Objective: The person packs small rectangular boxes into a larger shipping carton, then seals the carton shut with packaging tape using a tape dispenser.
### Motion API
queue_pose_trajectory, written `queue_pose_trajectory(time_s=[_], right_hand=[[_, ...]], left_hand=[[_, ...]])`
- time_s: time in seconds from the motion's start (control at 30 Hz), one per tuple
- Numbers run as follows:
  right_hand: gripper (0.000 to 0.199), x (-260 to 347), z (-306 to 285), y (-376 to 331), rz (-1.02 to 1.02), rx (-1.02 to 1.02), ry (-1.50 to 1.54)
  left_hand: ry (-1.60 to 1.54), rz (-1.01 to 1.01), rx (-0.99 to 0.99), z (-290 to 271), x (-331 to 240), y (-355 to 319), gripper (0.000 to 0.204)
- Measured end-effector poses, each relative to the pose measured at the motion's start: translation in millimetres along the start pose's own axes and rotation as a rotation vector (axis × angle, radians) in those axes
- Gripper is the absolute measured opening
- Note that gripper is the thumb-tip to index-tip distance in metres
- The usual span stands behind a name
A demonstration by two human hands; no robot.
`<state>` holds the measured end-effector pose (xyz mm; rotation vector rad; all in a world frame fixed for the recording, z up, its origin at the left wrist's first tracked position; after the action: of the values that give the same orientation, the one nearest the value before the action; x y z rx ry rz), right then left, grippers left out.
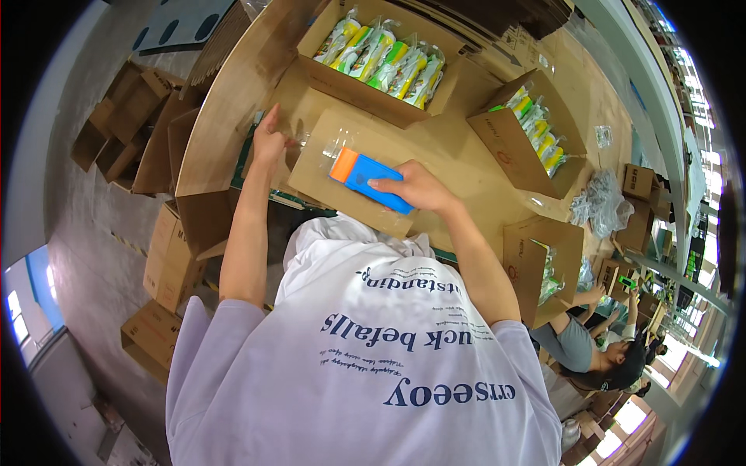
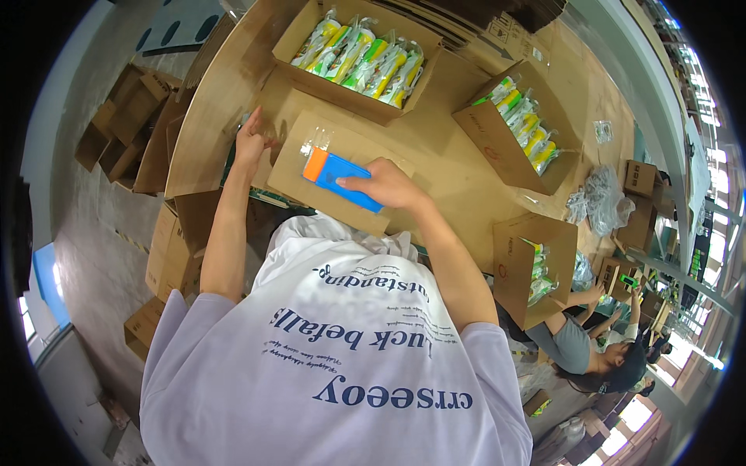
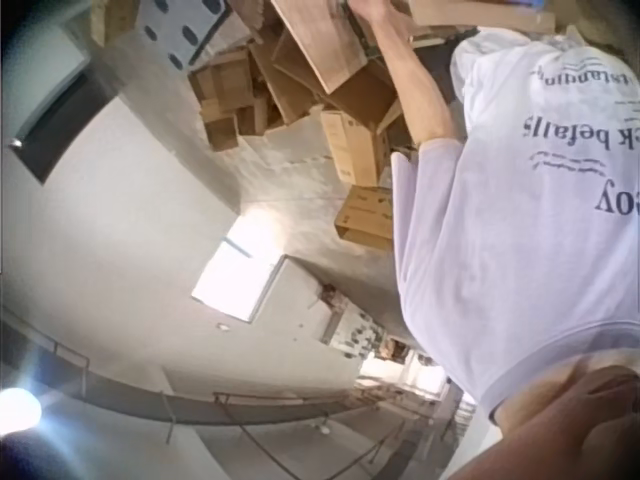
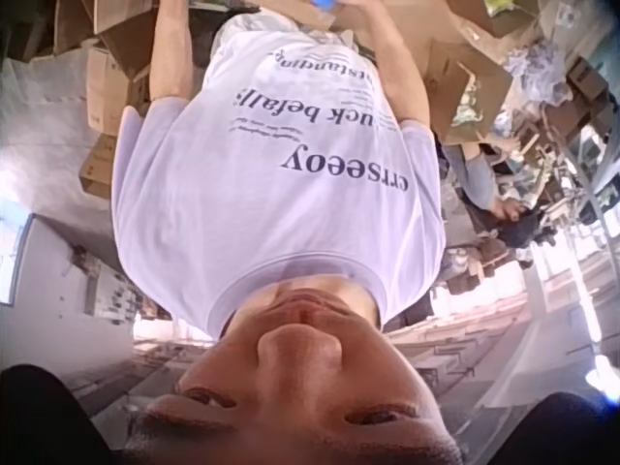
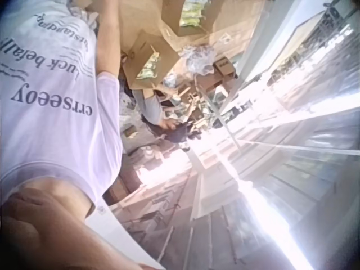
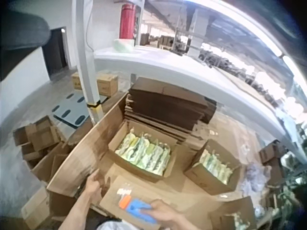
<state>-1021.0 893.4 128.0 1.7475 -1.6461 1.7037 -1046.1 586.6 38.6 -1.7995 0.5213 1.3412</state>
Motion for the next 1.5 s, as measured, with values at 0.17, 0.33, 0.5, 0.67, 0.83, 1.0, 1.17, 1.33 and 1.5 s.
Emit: queue_pose_trajectory(time_s=[0.17, 0.33, 0.5, 0.67, 0.83, 1.0, 1.17, 1.33, 1.5], right_hand=[[0.048, 6, -2, -3, 0.019, -0.010, -0.022], [0.046, 24, -3, -8, -0.014, 0.129, -0.001], [0.048, 34, -6, -12, 0.079, 0.174, 0.023], [0.048, 12, -8, -15, 0.056, 0.107, -0.050], [0.039, -17, -61, -71, 0.083, 0.156, -0.015], [0.028, -80, -128, -146, 0.362, -0.001, 0.085], [0.033, -105, -137, -150, 0.385, -0.033, 0.007], [0.039, -131, -131, -132, 0.300, -0.035, -0.099], [0.054, -150, -109, -99, 0.259, -0.043, -0.318]], left_hand=[[0.181, 0.022, 0.138, 8, 1, -25, 0.044], [0.461, 0.119, 0.222, 28, 18, -37, 0.073], [0.545, 0.129, 0.205, 27, 16, -36, 0.073], [0.691, 0.216, 0.259, 35, 3, -41, 0.069], [0.651, 0.268, 0.180, 30, -4, -49, 0.067], [0.709, 0.167, 0.196, 29, 7, -35, 0.067], [0.631, 0.267, 0.190, 30, 10, -33, 0.069], [0.631, 0.166, 0.199, 25, 19, -27, 0.071], [0.580, 0.198, 0.216, 31, 14, -35, 0.071]])
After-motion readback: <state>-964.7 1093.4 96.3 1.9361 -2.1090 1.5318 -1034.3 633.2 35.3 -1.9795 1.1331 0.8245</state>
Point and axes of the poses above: each hand's wrist, its own y-axis towards the middle knuckle, its own z-axis out of the palm, x = y × z, the point moved 5 cm from there along y, towards the middle knuckle, and after that the axes turned 14 degrees about -x, right-handed, at the moved point
